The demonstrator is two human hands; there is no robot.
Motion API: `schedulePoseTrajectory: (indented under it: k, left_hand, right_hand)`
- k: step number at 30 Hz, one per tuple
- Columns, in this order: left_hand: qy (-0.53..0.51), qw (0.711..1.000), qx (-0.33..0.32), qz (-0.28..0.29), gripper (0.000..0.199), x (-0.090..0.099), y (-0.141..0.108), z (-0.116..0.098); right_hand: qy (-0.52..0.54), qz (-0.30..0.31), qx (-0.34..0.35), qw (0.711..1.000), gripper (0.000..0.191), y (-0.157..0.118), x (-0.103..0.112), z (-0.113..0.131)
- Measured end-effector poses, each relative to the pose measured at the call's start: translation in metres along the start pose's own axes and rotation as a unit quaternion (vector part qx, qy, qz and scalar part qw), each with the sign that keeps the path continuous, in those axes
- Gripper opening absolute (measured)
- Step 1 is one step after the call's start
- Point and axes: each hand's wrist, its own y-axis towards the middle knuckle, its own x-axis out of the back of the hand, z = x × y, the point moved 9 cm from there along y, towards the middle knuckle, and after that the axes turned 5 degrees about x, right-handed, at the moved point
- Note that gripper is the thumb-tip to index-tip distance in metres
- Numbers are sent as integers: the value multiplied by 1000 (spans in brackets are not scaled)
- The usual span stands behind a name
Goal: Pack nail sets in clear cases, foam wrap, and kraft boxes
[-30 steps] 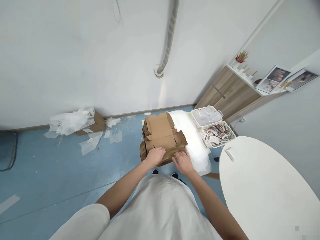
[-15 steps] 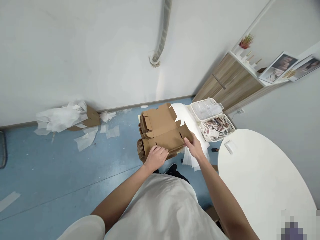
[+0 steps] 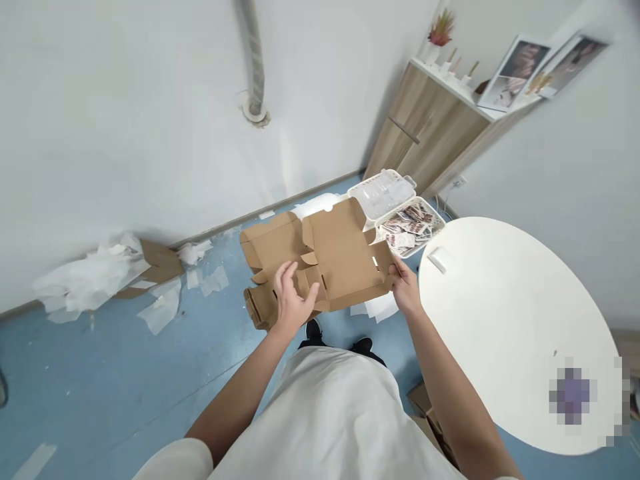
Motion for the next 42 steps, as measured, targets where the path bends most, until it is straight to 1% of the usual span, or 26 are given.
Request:
schedulePoseTrajectory:
  k: [1,2,3,5,7,8,9,11,13,15,18,21,25,27,29,32,34,39,42]
  left_hand:
    - [-10,1000,23,7,69,-8,2,1]
    - [-23,998,43,27,75,-20,2,1]
    - [-41,996,61,59,79,-35,0,0]
    - [-91,981,99,141,79,-72,-9,-5]
    - [-145,953,136,230,75,-113,-23,-16]
    - [-165,937,147,270,71,-133,-31,-25]
    - [-180,922,153,306,66,-151,-39,-36]
    - [-196,902,143,358,50,-182,-53,-62]
    - [-200,893,117,386,37,-206,-63,-90]
    - [-187,892,94,401,31,-227,-73,-112]
    - [-149,890,66,426,30,-261,-90,-135]
    - [-124,885,45,447,31,-296,-108,-152]
    - [-121,861,39,492,31,-341,-137,-173]
    - [-118,853,41,507,31,-359,-148,-181]
    - [-109,846,52,520,30,-375,-157,-184]
    - [-79,840,65,533,31,-395,-165,-181]
    - [-56,836,58,542,33,-406,-166,-177]
    - [-24,819,12,573,35,-431,-163,-173]
    - [-18,808,5,589,33,-444,-161,-172]
  right_hand:
    - [18,-32,-3,999,53,-4,17,-5]
    - [36,-66,-5,997,52,-10,35,-10]
    - [54,-101,-3,993,51,-17,54,-14]
    - [80,-156,4,984,50,-33,89,-23]
    - [100,-200,0,975,50,-52,122,-35]
    - [110,-219,-7,969,50,-62,138,-43]
    - [123,-239,-17,963,50,-73,153,-51]
    - [151,-280,-38,947,50,-97,182,-70]
    - [176,-311,-58,932,47,-120,209,-89]
    - [193,-344,-78,915,45,-145,234,-108]
    - [208,-399,-117,885,47,-184,270,-138]
    - [209,-419,-141,873,51,-216,297,-161]
    - [192,-431,-150,869,53,-245,327,-186]
    - [202,-443,-155,860,52,-257,337,-201]
    - [212,-458,-163,848,49,-268,343,-215]
    - [190,-474,-186,839,39,-282,348,-230]
    - [158,-480,-203,839,35,-288,350,-235]
    - [107,-484,-228,838,47,-292,349,-242]
    - [81,-485,-253,833,49,-290,348,-247]
